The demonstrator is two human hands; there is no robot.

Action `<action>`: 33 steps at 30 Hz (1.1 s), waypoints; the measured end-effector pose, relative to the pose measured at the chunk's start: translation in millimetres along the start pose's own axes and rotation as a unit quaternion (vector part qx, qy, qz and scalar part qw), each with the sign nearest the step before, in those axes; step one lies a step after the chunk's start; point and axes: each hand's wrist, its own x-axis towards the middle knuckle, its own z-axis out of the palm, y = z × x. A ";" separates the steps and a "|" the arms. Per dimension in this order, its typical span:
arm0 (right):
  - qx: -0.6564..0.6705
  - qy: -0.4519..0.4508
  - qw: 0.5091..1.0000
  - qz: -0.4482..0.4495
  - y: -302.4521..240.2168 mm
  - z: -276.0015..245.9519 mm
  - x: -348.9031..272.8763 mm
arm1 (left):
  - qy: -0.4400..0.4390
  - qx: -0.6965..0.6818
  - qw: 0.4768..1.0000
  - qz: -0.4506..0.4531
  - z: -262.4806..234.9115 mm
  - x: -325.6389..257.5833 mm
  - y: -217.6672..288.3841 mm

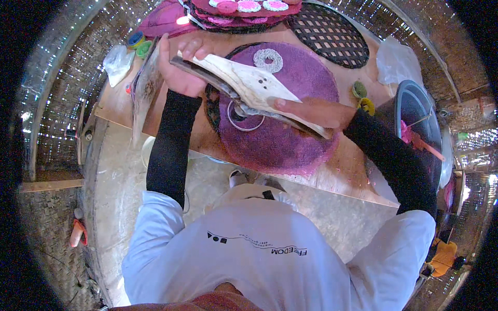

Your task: The person prepares round white pastries by hand using a wooden mold, dipping the mold into a bowl of white dough and pressing the shapes onto a purple surface.

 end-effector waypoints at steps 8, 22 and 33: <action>-0.102 0.070 0.992 -0.028 2.5 8.7 23.7 | 0.142 0.044 0.987 0.063 -7.1 -17.0 6.7; -0.173 0.128 0.976 0.029 -8.7 -5.4 -6.9 | 0.217 -0.003 0.968 0.129 -27.3 -25.5 -29.8; -0.236 0.234 0.941 -0.066 -3.7 9.9 22.9 | 0.114 0.109 0.980 0.121 -19.1 -27.7 -0.6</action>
